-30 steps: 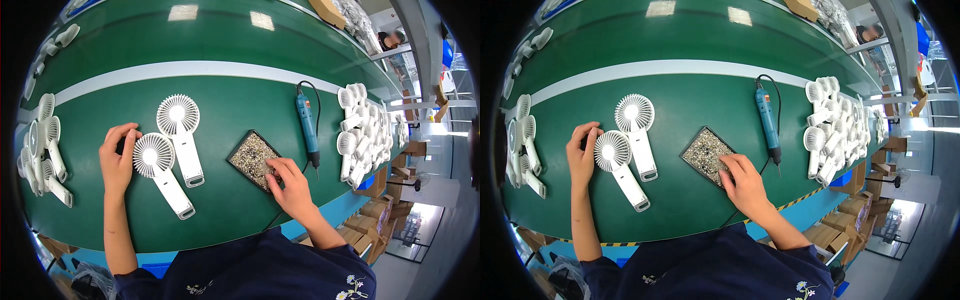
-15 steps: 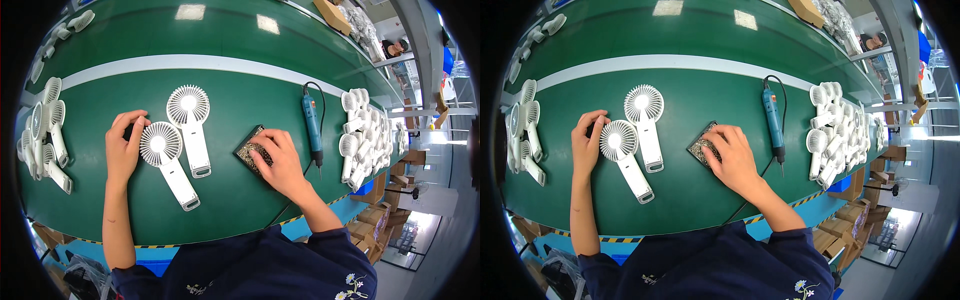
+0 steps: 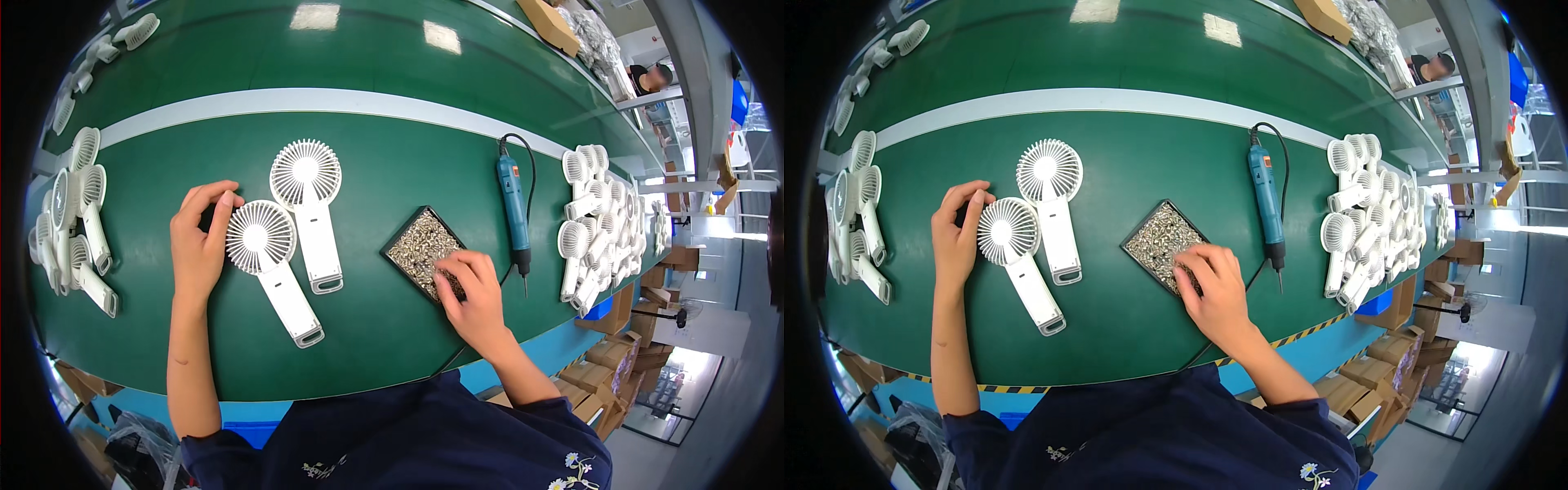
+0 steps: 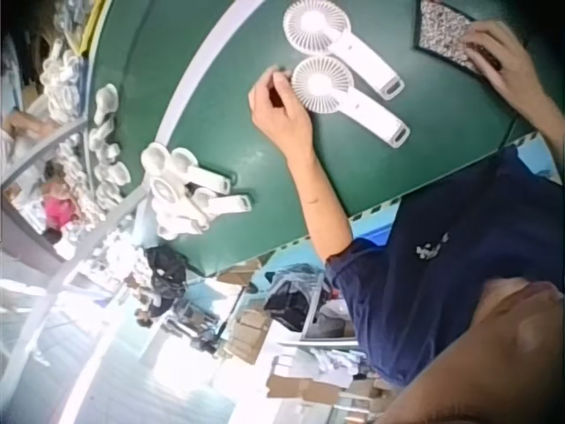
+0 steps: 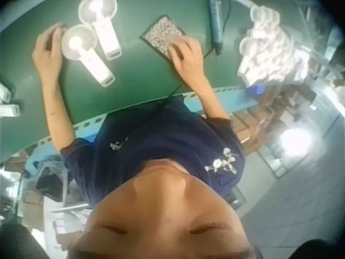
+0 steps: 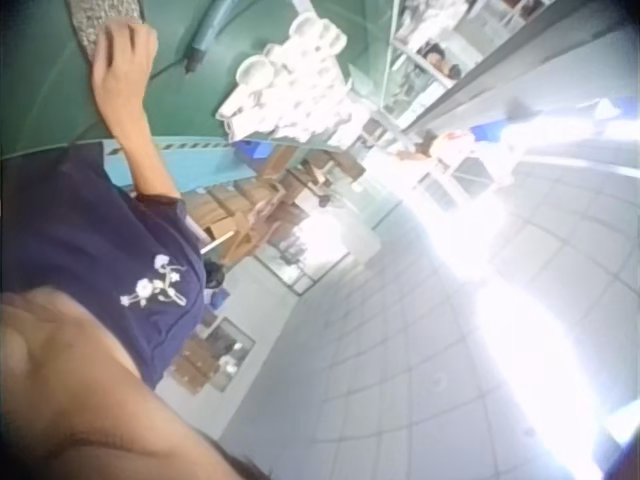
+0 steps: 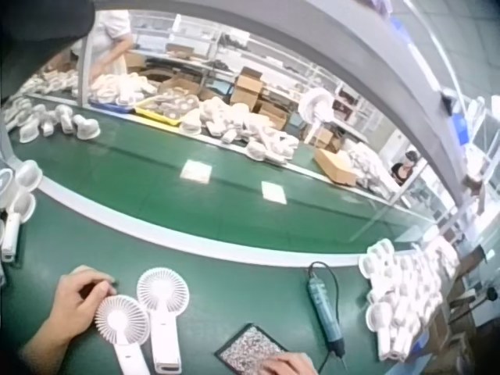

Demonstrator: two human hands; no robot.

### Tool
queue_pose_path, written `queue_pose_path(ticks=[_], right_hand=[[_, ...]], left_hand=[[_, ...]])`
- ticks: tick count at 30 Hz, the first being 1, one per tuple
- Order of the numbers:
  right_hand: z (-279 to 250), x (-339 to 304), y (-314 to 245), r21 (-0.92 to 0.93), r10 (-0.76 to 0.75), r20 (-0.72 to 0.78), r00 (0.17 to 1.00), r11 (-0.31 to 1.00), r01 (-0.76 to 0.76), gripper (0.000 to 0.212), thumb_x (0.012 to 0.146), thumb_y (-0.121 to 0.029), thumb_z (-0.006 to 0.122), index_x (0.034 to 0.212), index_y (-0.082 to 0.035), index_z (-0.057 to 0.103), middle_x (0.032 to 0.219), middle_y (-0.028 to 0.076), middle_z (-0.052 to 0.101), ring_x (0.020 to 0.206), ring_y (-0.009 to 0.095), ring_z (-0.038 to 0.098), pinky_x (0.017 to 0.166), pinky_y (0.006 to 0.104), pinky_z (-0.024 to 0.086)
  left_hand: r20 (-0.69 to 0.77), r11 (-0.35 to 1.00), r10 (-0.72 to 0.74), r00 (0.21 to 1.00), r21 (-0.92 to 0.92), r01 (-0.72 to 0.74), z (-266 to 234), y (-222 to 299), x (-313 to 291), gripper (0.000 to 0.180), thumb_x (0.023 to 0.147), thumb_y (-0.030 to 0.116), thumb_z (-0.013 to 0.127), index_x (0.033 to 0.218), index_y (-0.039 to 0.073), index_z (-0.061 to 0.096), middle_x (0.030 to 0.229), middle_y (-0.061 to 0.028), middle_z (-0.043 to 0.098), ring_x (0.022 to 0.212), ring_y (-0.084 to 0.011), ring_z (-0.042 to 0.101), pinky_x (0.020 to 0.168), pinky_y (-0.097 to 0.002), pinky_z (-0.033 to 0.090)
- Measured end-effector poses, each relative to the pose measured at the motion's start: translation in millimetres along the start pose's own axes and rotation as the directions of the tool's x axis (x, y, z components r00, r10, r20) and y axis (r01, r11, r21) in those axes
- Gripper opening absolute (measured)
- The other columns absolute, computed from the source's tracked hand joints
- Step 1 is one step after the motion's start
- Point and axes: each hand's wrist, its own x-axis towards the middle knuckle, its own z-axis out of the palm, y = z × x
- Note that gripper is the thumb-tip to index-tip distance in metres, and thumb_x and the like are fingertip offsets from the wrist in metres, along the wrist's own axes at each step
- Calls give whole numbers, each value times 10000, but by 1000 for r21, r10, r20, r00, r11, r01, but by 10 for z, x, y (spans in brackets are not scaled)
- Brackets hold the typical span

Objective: Assemble small portable electric fans by screwing the housing together and organizing them on the assembly line.

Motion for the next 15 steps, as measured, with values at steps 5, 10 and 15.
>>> queue_pose_path(ticks=[5,10,15], right_hand=[[114,298,-33,-5,-66,-29,997,998,66,219,835,-38,740,1045,-63,686,1061,87,617,943,280,590,811,383,466],[134,389,-53,29,-86,-15,996,996,86,220,838,-47,736,1050,-61,678,1080,88,616,968,282,590,828,388,465],[110,306,-70,32,-164,55,985,986,163,201,828,-55,745,1017,-66,676,1099,73,620,1040,288,586,879,400,465]], left_hand=[[-16,999,-3,1000,-45,2,8,-34,-1,195,999,132,613,1079,-20,706,909,-83,714,861,-156,654,777,-283,498],[-5,1000,-4,1000,-12,4,9,0,1,203,1009,133,603,1096,-24,698,937,-78,696,861,-137,643,769,-266,486],[-18,997,-42,999,-66,41,11,-25,-8,185,994,121,612,1078,-12,708,908,-86,714,864,-157,656,774,-289,495]])
